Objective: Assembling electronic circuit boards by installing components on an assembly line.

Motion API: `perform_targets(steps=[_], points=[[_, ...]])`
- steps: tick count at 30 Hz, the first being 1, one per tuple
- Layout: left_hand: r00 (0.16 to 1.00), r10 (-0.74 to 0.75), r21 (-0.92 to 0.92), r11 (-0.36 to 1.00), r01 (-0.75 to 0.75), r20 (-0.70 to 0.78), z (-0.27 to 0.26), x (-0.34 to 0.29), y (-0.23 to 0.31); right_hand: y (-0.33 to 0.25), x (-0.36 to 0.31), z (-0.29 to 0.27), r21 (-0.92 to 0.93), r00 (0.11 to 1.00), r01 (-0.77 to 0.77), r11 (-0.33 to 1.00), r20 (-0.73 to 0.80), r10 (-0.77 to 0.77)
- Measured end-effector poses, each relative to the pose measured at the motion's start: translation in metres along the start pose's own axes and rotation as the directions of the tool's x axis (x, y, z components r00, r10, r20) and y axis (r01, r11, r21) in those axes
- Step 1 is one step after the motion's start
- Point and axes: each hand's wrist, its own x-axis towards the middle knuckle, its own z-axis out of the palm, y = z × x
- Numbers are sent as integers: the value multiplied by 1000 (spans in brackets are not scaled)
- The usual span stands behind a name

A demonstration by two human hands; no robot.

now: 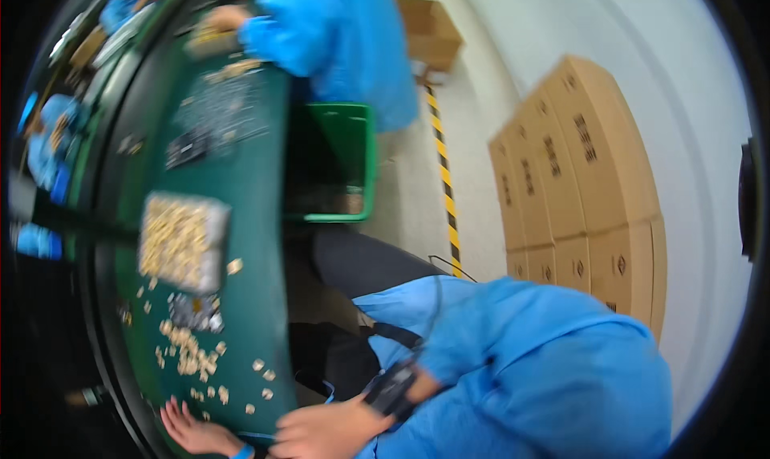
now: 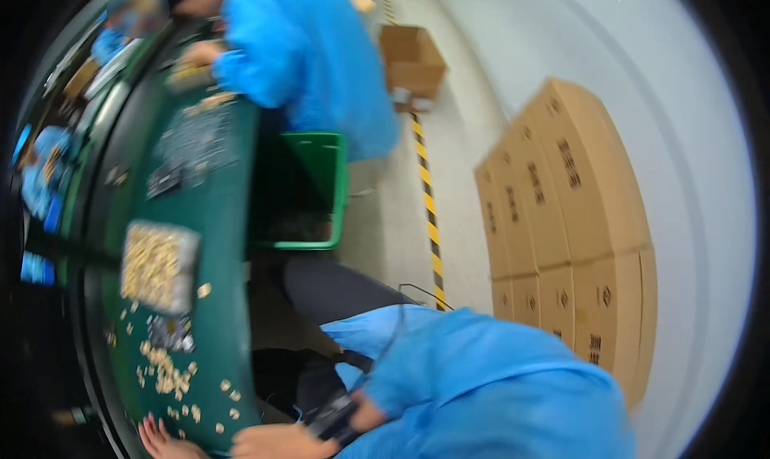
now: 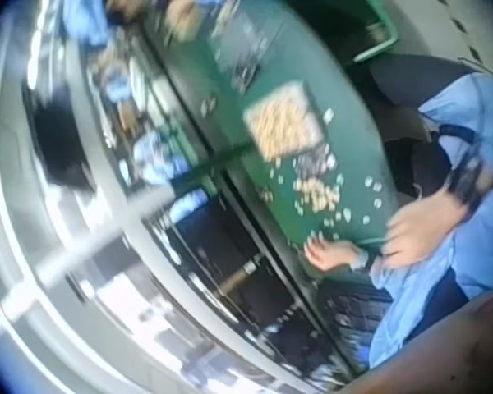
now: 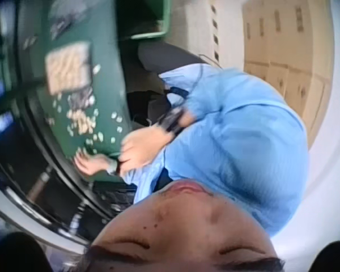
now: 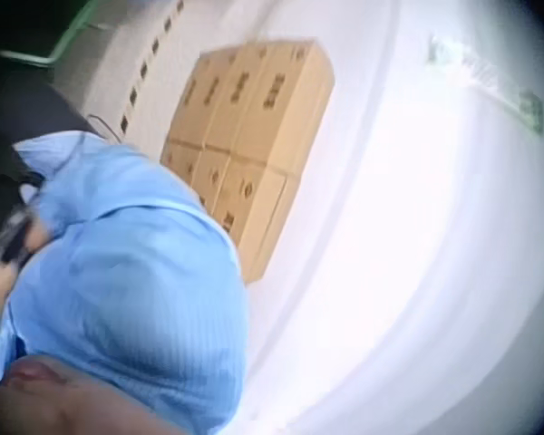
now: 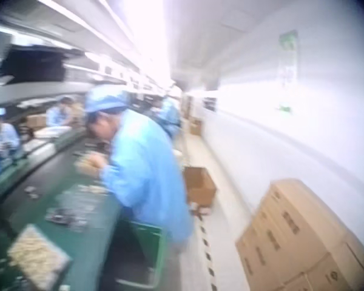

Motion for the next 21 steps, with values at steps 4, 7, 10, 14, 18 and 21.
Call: perform_targets(steps=[4,7,10,14,18,21], points=[[983,177,180,967,-181,41,-7,-5,18,-3,-202,-108,-160,830,-556,816,-164,533],[876,403,608,635,-476,265,-62,38,-7,-33,-345,-151,-299,338,-938,176,-671,660],[994,104,485,868,-110,39,-39,13,33,-59,-472,-148,-404,-204,-782,-475,-554,807],[999,-34,727,686,31,-10,-62,7,67,-129,-673,-30,-455,-636,-552,-699,-312,706],[985,-164,753,641,149,-55,-109,21,93,-219,-755,57,-233,-646,-729,-644,-76,759],[984,-170,914,390,115,-51,-139,15,135,-160,-694,36,-644,-756,-617,-453,323,569]])
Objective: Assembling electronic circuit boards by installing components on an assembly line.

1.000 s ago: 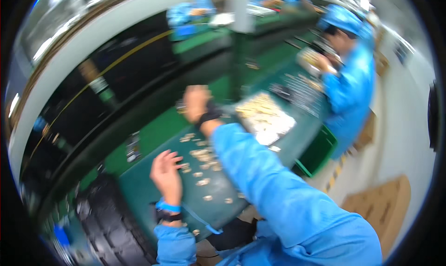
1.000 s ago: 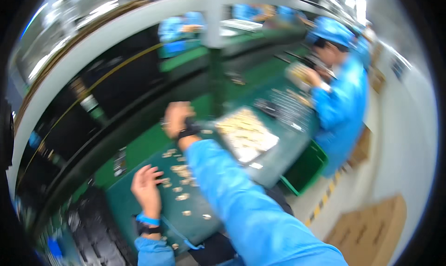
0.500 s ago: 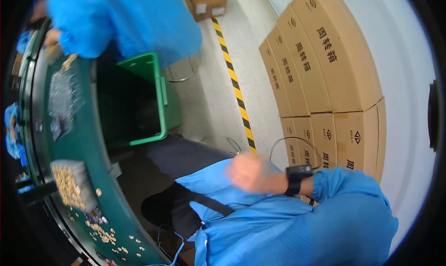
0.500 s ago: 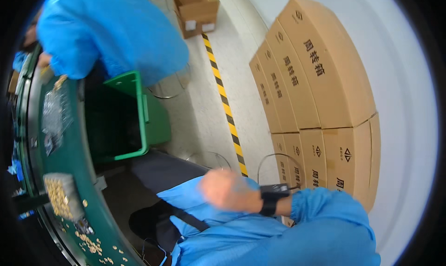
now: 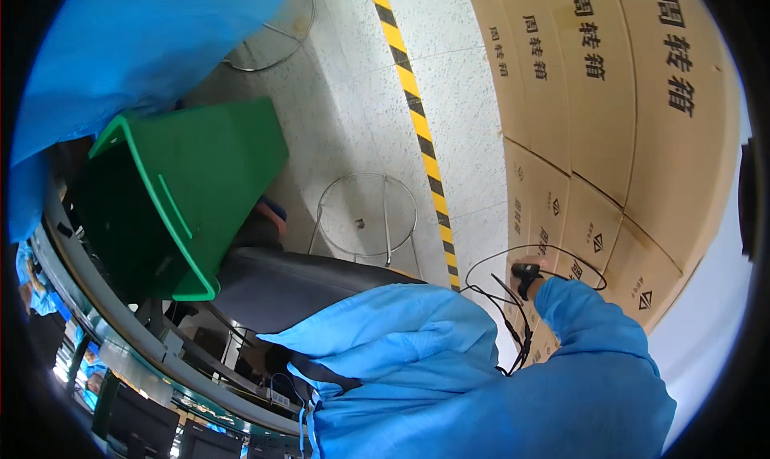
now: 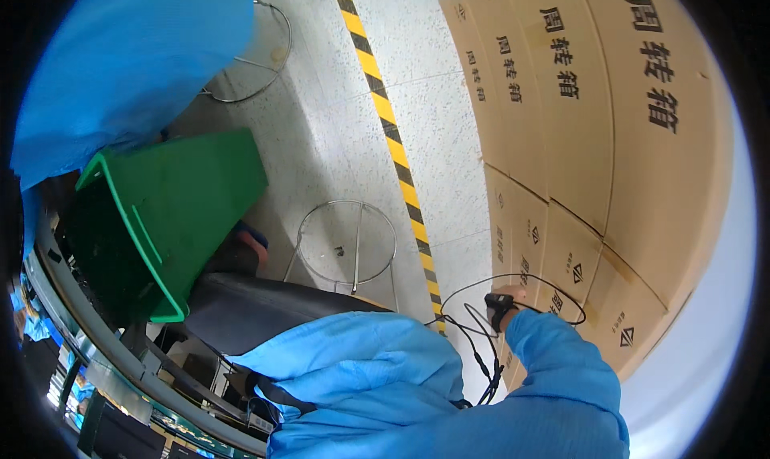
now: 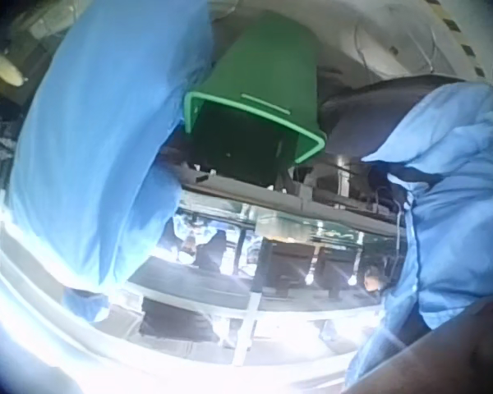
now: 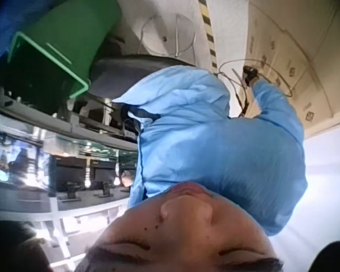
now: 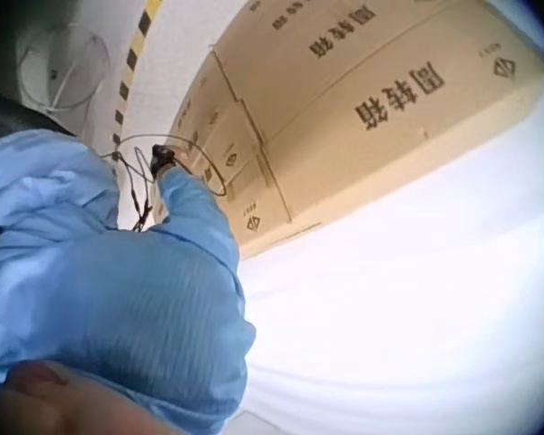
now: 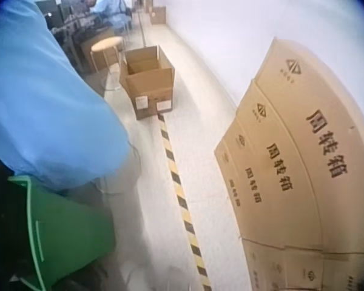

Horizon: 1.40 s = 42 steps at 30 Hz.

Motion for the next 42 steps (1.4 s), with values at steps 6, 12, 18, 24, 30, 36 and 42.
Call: perform_targets(steps=[6,12,18,24,30,36,42], points=[[946,176,660,681,-317,273,-37,-19,-1,-31,37,23,385,989,-29,922,145,-30],[774,161,785,-2,-620,612,-69,-28,-16,-63,19,-99,271,980,193,943,-14,-196],[993,-113,70,991,114,-10,-73,-37,-102,-73,5,-205,467,863,466,751,-429,-269],[940,-231,-530,846,67,-250,21,-115,37,-95,-55,-350,376,691,681,628,-613,-382],[942,-66,-451,887,-96,-329,2,-158,61,-175,-174,-417,203,610,750,629,-580,-540],[989,-144,-790,610,58,-39,30,-142,118,-295,-348,-463,-77,296,950,302,-84,-952],[967,96,-722,683,110,238,57,-38,145,-465,-463,-442,-123,-112,985,-123,97,-989]])
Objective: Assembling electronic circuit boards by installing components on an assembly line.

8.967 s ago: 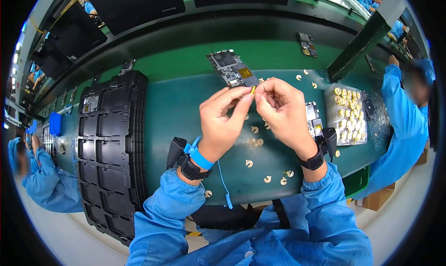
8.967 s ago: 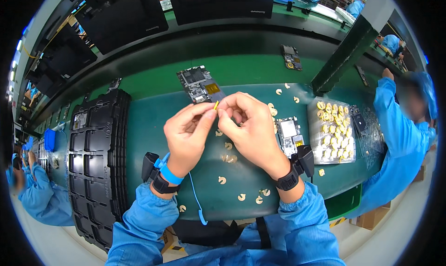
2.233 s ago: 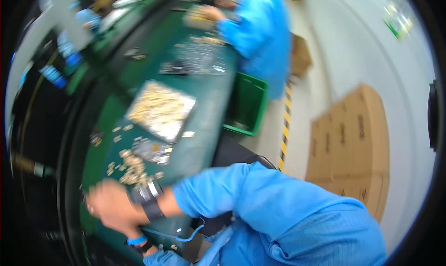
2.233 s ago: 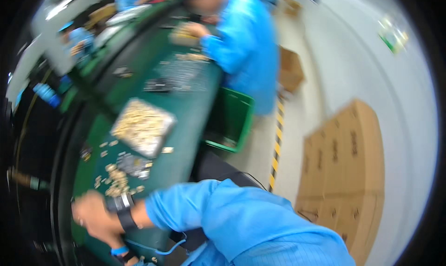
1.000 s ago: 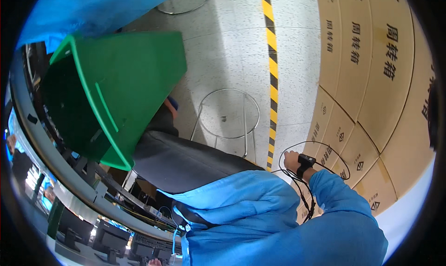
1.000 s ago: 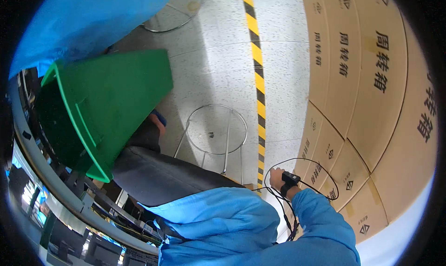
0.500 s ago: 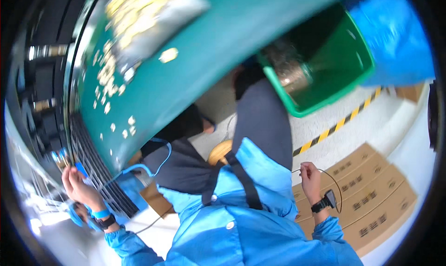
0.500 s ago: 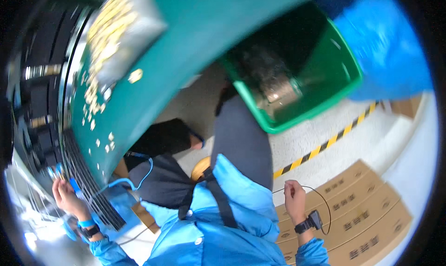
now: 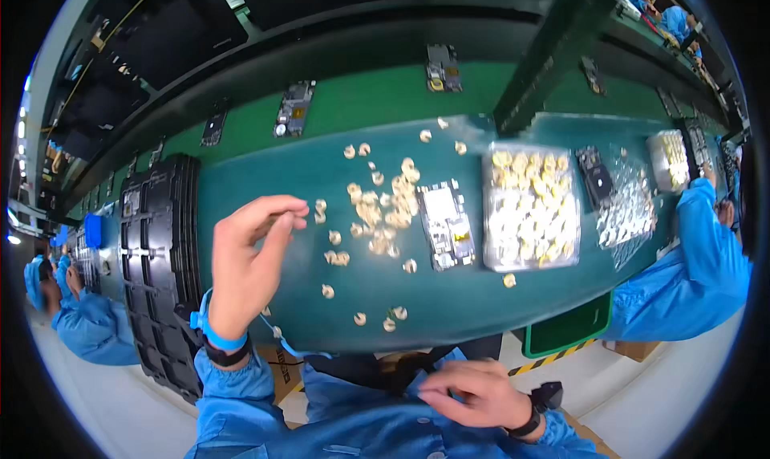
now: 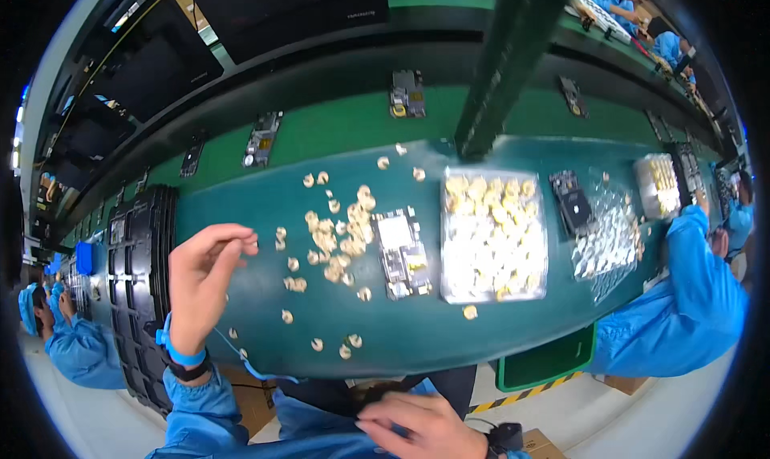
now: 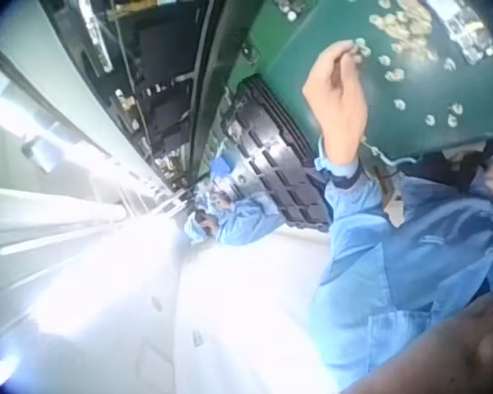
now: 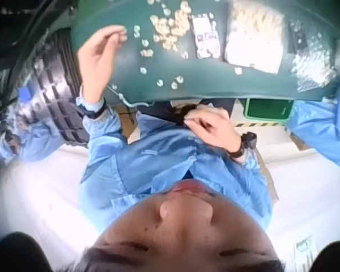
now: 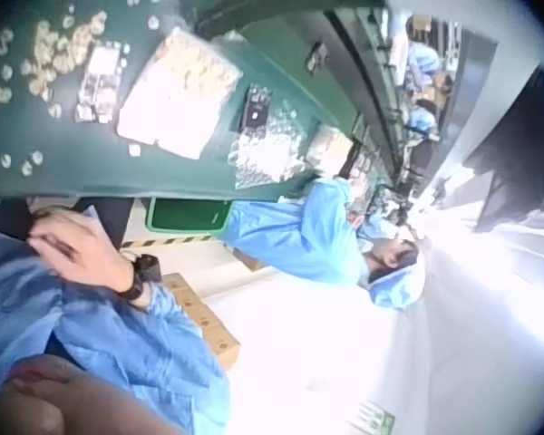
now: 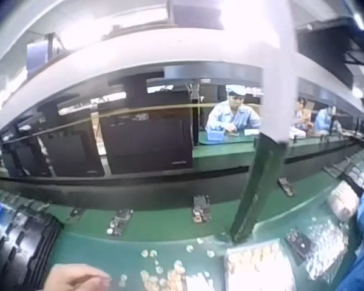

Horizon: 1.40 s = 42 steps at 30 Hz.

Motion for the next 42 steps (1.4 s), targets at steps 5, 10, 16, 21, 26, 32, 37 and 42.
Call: perform_targets(steps=[5,10,16,21,26,32,37,42], points=[[994,-108,-99,990,105,-21,-13,59,-41,-15,75,-36,-369,901,-104,924,-427,-70],[989,-105,-90,991,96,-107,-33,67,-52,13,91,-130,-595,808,-324,735,-579,-113],[981,-4,-5,1000,3,-193,-77,18,3,31,138,-134,-771,892,56,635,-247,-379],[973,115,157,984,-84,-199,-106,-36,88,45,138,-128,-822,901,86,563,-178,-397],[993,109,130,986,-102,-47,-108,-29,82,61,137,-124,-890,876,85,448,-148,-459],[997,68,-101,993,-64,42,-66,36,-15,34,131,-122,-938,807,50,344,-165,-567],[977,184,-279,949,-148,106,7,68,-42,-1,151,-94,-639,785,53,768,-448,-427],[965,262,-536,811,-233,-23,49,68,-47,-3,221,1,-338,864,248,908,-347,-365]])
